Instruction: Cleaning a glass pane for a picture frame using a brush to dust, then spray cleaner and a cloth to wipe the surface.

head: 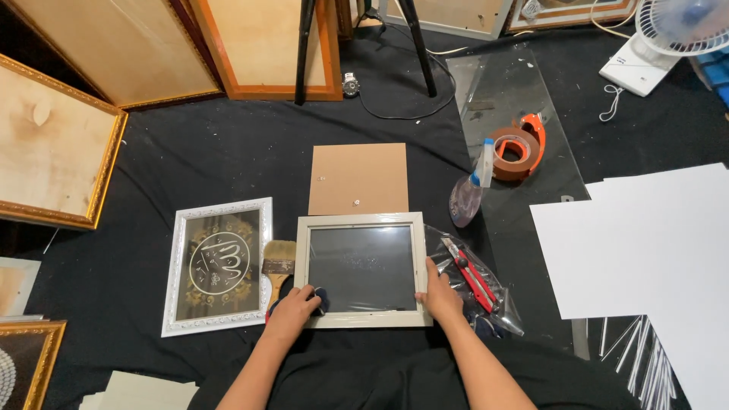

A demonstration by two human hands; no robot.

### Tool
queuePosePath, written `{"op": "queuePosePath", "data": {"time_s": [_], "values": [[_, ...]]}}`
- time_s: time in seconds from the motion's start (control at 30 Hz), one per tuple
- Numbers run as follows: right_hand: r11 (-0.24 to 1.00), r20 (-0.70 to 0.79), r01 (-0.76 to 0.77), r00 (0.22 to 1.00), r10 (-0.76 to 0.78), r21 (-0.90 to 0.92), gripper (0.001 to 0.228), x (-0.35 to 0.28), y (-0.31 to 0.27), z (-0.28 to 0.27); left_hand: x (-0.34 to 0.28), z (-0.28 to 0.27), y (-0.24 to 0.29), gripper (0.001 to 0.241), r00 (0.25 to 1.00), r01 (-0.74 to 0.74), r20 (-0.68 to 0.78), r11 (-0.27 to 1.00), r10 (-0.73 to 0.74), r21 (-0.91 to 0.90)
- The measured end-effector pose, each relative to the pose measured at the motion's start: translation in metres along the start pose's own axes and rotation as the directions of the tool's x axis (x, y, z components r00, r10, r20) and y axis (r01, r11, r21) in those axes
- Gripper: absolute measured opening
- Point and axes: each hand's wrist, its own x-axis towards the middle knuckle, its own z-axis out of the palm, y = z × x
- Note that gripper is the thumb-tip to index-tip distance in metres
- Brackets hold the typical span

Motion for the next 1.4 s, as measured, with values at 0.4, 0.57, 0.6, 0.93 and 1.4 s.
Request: {"op": "queuePosePath", "data": {"time_s": [0.4,0.57,0.6,0.93,1.4], "values": [[0.996,-0.007,0.078,0.997,-0.078,-0.046,0.093,0.023,0.01,0.013,0.029,-0.001,0.037,0.037,0.983,-0.104,-0.168,0.981,0.075,-0.165],[0.995,-0.008,0.087,0.996,-0.087,-0.042,0.093,0.02,0.009,0.012,0.052,-0.002,0.069,0.042,0.983,-0.106,-0.168,0.967,0.068,-0.232],[0.995,-0.006,0.09,0.996,-0.091,-0.044,0.095,0.022,0.01,0.012,0.056,-0.007,0.076,0.043,0.984,-0.116,-0.161,0.96,0.076,-0.254],[0.994,0.002,0.09,0.996,-0.09,-0.057,0.088,0.02,0.01,0.007,0.12,-0.005,0.165,0.014,0.946,-0.246,-0.258,0.953,0.197,-0.175],[0.998,0.023,0.064,0.998,-0.064,-0.027,0.085,0.006,0.003,-0.001,0.123,0.025,0.128,0.008,0.904,-0.026,-0.427,1.0,0.021,-0.007]]}}
